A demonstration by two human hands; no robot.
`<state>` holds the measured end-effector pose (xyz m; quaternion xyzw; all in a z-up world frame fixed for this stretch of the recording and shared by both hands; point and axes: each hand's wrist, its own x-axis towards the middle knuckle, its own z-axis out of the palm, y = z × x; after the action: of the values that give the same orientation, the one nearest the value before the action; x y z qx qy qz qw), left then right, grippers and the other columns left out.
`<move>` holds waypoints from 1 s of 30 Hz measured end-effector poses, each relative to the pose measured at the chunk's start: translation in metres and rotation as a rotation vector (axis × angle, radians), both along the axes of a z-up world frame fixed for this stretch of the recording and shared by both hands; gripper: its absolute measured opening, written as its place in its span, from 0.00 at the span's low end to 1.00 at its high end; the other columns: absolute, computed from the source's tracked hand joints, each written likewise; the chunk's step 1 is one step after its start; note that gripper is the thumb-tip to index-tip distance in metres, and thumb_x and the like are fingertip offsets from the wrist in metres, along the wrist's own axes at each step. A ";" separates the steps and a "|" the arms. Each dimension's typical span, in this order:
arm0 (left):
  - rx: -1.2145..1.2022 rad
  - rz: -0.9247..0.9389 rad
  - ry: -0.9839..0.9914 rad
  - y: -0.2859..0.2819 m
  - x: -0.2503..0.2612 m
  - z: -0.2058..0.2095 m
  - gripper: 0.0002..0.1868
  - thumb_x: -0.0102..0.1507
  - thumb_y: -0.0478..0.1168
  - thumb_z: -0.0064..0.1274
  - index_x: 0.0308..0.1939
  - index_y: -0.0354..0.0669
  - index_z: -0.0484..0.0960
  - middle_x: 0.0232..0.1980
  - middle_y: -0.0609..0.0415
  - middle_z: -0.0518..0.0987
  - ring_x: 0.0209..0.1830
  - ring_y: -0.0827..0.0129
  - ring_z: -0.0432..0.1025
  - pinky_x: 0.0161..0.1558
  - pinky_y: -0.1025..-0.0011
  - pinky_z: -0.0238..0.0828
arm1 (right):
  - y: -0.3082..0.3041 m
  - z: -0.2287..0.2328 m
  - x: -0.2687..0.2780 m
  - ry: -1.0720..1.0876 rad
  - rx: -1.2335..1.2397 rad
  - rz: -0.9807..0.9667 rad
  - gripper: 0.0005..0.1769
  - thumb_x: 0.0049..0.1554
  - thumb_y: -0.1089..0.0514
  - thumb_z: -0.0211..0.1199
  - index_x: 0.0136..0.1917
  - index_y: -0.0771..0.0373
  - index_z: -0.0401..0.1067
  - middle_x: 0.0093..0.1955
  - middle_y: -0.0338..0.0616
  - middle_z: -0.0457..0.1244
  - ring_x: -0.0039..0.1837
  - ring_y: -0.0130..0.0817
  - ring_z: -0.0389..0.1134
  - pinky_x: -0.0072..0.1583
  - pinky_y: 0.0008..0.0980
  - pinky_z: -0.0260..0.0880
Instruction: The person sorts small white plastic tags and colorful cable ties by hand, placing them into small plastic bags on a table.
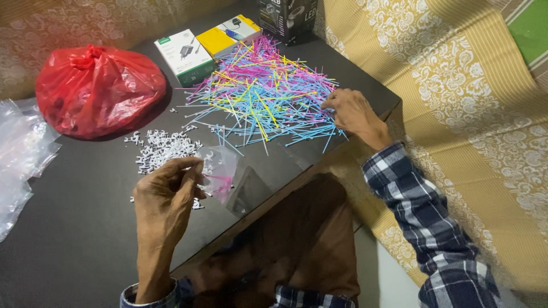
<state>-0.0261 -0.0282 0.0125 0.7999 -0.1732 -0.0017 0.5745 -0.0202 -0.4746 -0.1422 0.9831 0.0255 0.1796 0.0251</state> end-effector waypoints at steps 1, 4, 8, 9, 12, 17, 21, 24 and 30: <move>-0.001 -0.002 0.001 0.000 0.001 -0.001 0.06 0.64 0.31 0.55 0.42 0.35 0.87 0.21 0.44 0.79 0.17 0.69 0.73 0.27 0.73 0.70 | -0.003 -0.006 0.004 0.001 -0.001 -0.002 0.12 0.52 0.65 0.63 0.48 0.52 0.80 0.49 0.47 0.69 0.50 0.49 0.73 0.55 0.45 0.70; 0.019 -0.023 -0.003 -0.002 0.003 -0.003 0.07 0.65 0.30 0.54 0.43 0.33 0.86 0.20 0.43 0.78 0.18 0.68 0.73 0.26 0.72 0.68 | -0.012 -0.020 0.016 -0.009 0.103 0.027 0.08 0.54 0.66 0.63 0.47 0.60 0.78 0.46 0.55 0.67 0.49 0.53 0.71 0.56 0.48 0.67; -0.002 -0.011 0.009 -0.001 0.002 -0.003 0.06 0.65 0.31 0.56 0.43 0.33 0.87 0.21 0.42 0.79 0.17 0.68 0.73 0.26 0.72 0.70 | -0.018 -0.019 0.028 -0.050 0.124 0.032 0.06 0.55 0.61 0.68 0.46 0.50 0.79 0.42 0.43 0.69 0.47 0.46 0.73 0.53 0.44 0.70; 0.005 -0.014 0.002 -0.001 0.003 -0.003 0.06 0.65 0.31 0.56 0.43 0.34 0.87 0.21 0.42 0.79 0.18 0.68 0.74 0.26 0.72 0.70 | -0.020 -0.017 0.029 -0.043 0.230 0.046 0.09 0.54 0.62 0.70 0.49 0.54 0.79 0.43 0.47 0.70 0.49 0.50 0.74 0.55 0.48 0.70; 0.010 -0.011 -0.006 0.002 0.005 -0.004 0.06 0.65 0.30 0.56 0.43 0.33 0.87 0.20 0.41 0.79 0.17 0.68 0.72 0.26 0.72 0.69 | -0.014 0.009 0.020 0.035 0.421 -0.002 0.07 0.58 0.57 0.68 0.51 0.50 0.78 0.47 0.45 0.70 0.52 0.47 0.73 0.56 0.43 0.70; 0.010 -0.011 -0.003 0.001 0.003 -0.002 0.06 0.65 0.31 0.56 0.42 0.34 0.87 0.20 0.43 0.79 0.17 0.68 0.73 0.25 0.72 0.69 | -0.007 0.006 0.019 0.102 0.274 0.011 0.08 0.55 0.56 0.70 0.50 0.49 0.80 0.45 0.45 0.71 0.52 0.47 0.74 0.57 0.45 0.71; -0.006 -0.018 0.001 0.001 0.003 -0.005 0.06 0.65 0.32 0.56 0.43 0.34 0.87 0.21 0.43 0.79 0.18 0.68 0.74 0.24 0.73 0.68 | -0.014 -0.010 0.032 0.106 0.058 -0.018 0.05 0.56 0.52 0.70 0.47 0.43 0.81 0.43 0.39 0.71 0.49 0.39 0.74 0.57 0.37 0.72; -0.016 -0.018 0.009 0.002 0.000 -0.001 0.06 0.65 0.31 0.55 0.42 0.33 0.87 0.20 0.43 0.78 0.17 0.69 0.73 0.24 0.73 0.67 | -0.011 0.007 0.026 0.045 0.283 0.017 0.06 0.56 0.56 0.71 0.49 0.48 0.81 0.45 0.46 0.71 0.52 0.47 0.74 0.57 0.43 0.72; -0.043 -0.027 -0.002 0.002 0.000 -0.004 0.06 0.65 0.30 0.56 0.42 0.33 0.87 0.20 0.43 0.79 0.17 0.69 0.73 0.24 0.74 0.68 | 0.009 0.055 0.012 0.052 0.679 -0.011 0.06 0.60 0.56 0.68 0.53 0.50 0.80 0.49 0.46 0.71 0.55 0.44 0.73 0.56 0.40 0.71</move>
<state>-0.0261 -0.0258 0.0089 0.7850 -0.1845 -0.0046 0.5914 -0.0080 -0.4652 -0.0877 0.9398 -0.0404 0.1524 -0.3033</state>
